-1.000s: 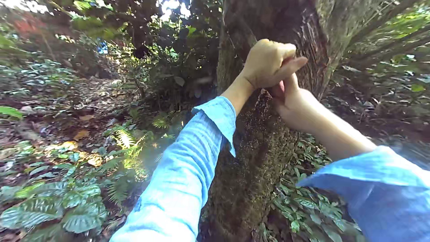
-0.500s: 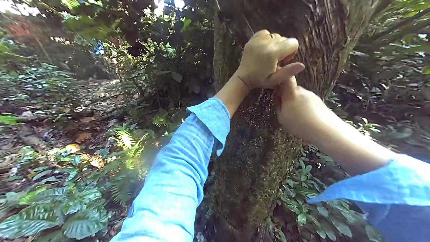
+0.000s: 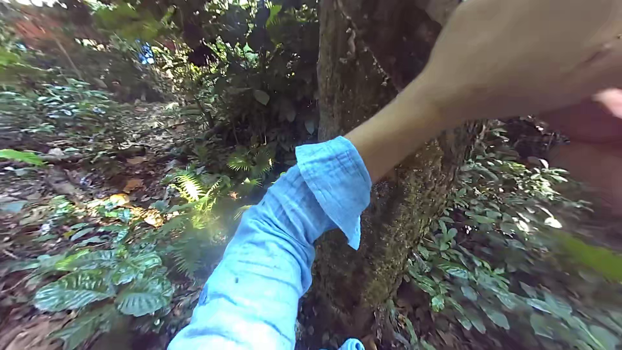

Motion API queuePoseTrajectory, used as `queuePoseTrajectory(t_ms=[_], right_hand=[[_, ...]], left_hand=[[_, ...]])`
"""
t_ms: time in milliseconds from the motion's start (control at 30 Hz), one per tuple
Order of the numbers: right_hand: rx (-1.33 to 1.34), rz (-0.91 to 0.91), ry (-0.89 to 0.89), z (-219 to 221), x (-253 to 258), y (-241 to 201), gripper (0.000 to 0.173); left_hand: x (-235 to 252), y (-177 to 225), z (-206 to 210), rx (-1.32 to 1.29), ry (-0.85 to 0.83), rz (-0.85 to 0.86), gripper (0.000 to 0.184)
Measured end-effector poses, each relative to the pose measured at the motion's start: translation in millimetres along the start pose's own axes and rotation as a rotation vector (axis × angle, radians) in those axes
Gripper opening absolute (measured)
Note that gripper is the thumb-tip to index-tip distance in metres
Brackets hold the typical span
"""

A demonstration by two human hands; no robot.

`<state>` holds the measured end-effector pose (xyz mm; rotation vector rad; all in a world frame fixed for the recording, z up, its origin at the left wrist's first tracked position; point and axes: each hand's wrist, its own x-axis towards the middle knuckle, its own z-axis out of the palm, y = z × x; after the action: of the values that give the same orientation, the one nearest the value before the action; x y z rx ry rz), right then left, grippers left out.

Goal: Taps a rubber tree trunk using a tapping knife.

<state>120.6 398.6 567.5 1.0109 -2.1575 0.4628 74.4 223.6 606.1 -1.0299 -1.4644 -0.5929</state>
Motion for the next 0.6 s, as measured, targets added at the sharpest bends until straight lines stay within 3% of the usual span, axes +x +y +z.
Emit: queuePoseTrajectory(t_ms=[67, 167, 267, 300, 333, 367, 467, 600], right_hand=[[-0.199, 0.043, -0.087, 2.7, 24.1, -11.5, 0.054], [-0.212, 0.186, -0.362, 14.0, 59.5, -25.2, 0.060], [-0.231, 0.323, -0.493, 3.1, 58.3, -40.3, 0.062], [-0.230, 0.283, -0.455, -8.8, 42.1, -38.5, 0.054], [-0.191, 0.146, -0.299, -13.5, 20.4, -18.4, 0.052], [-0.169, 0.042, -0.199, -16.7, 5.0, 2.3, 0.054], [-0.147, 0.012, -0.203, -21.3, -4.8, 20.2, 0.047], [-0.135, 0.084, -0.373, -5.1, 33.3, 11.1, 0.055]], left_hand=[[1.7, -27.7, -1.9, 0.000, -0.012, 0.060, 0.039], [-8.2, -73.1, -2.3, 0.041, -0.022, 0.067, 0.055], [-10.4, -62.6, 1.9, 0.068, -0.019, -0.020, 0.055], [-10.0, -42.1, 5.1, 0.059, -0.026, -0.084, 0.051], [-11.4, -19.0, 9.9, 0.040, -0.022, -0.144, 0.046], [-12.0, -4.7, 17.2, -0.004, 0.004, -0.119, 0.045], [-7.9, -0.9, 28.9, -0.008, 0.019, 0.001, 0.045], [-6.9, -41.3, 22.3, 0.154, -0.036, 0.011, 0.056]])
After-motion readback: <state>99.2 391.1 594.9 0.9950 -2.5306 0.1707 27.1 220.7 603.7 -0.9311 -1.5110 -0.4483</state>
